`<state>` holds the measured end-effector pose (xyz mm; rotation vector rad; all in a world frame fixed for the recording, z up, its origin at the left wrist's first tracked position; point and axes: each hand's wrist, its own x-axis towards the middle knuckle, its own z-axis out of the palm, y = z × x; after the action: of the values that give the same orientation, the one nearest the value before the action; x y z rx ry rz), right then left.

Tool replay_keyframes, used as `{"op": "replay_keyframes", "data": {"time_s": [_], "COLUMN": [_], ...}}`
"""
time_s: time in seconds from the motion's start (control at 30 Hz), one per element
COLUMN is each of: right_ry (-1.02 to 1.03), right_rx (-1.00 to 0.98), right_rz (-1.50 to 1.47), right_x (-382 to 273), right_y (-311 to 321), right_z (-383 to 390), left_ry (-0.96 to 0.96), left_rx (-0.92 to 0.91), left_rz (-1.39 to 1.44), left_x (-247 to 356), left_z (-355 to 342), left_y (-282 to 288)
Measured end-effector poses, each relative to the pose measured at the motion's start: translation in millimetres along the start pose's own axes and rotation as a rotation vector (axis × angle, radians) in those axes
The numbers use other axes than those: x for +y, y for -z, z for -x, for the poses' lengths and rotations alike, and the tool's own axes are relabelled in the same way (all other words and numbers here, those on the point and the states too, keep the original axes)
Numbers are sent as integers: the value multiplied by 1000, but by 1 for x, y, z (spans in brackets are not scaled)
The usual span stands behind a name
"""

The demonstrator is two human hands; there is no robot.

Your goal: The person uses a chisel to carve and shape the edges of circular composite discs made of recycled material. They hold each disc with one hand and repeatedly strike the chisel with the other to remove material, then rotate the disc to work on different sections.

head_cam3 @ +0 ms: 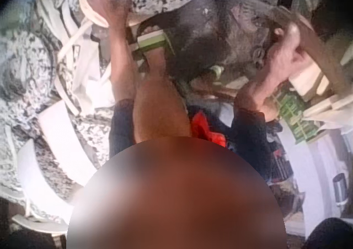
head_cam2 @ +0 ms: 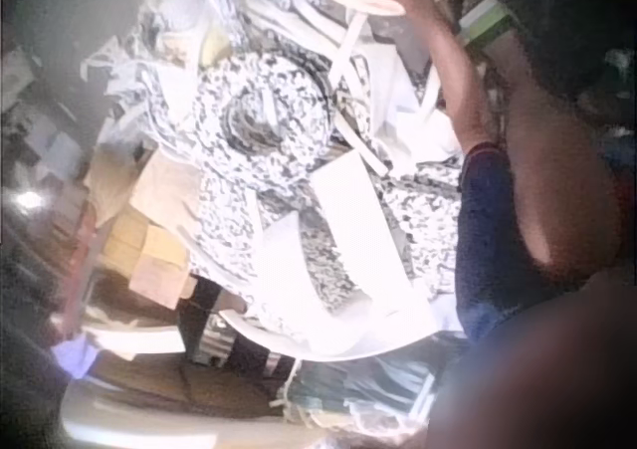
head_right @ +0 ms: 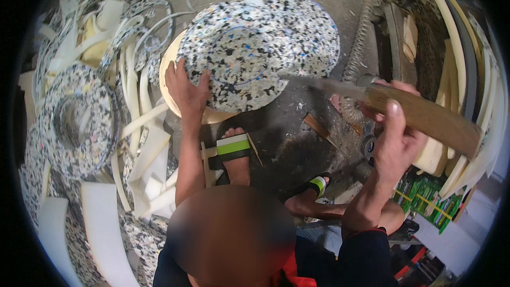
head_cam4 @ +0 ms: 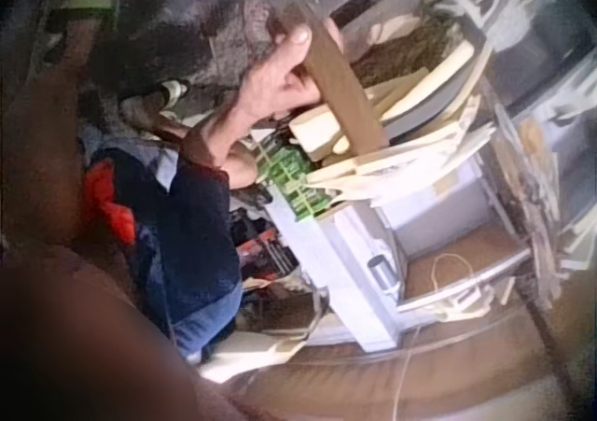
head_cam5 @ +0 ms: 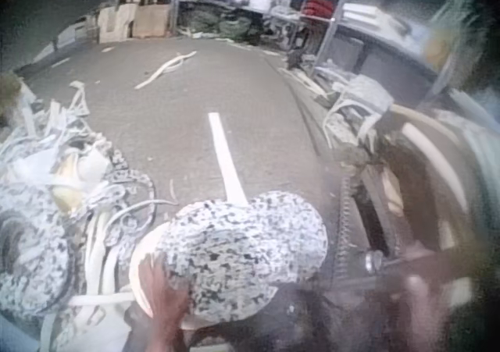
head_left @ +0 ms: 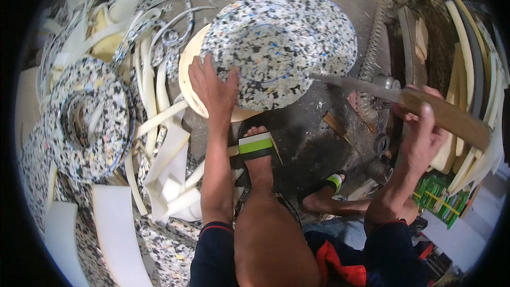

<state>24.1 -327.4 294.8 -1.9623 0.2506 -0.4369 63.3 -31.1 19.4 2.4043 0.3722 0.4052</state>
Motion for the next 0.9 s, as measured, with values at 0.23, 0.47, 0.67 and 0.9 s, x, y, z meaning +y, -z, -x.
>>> {"op": "replay_keyframes", "data": {"time_s": [0.23,0.47,0.67,0.9], "right_ry": [-223,-342,-102,-67], "right_rx": [-115,-245,-26,-254], "right_rz": [373,680,848,557], "right_x": [138,216,230,232], "right_y": [12,-25,-50,-117], "right_z": [26,34,30,32], "left_ry": [-18,-132,-131,-50], "left_rx": [-280,-217,-177,-284], "left_rz": [54,-163,-146,25], "left_x": [48,64,72,78], "left_z": [-17,0,9,-1], "left_y": [-27,-46,-69,-62]}}
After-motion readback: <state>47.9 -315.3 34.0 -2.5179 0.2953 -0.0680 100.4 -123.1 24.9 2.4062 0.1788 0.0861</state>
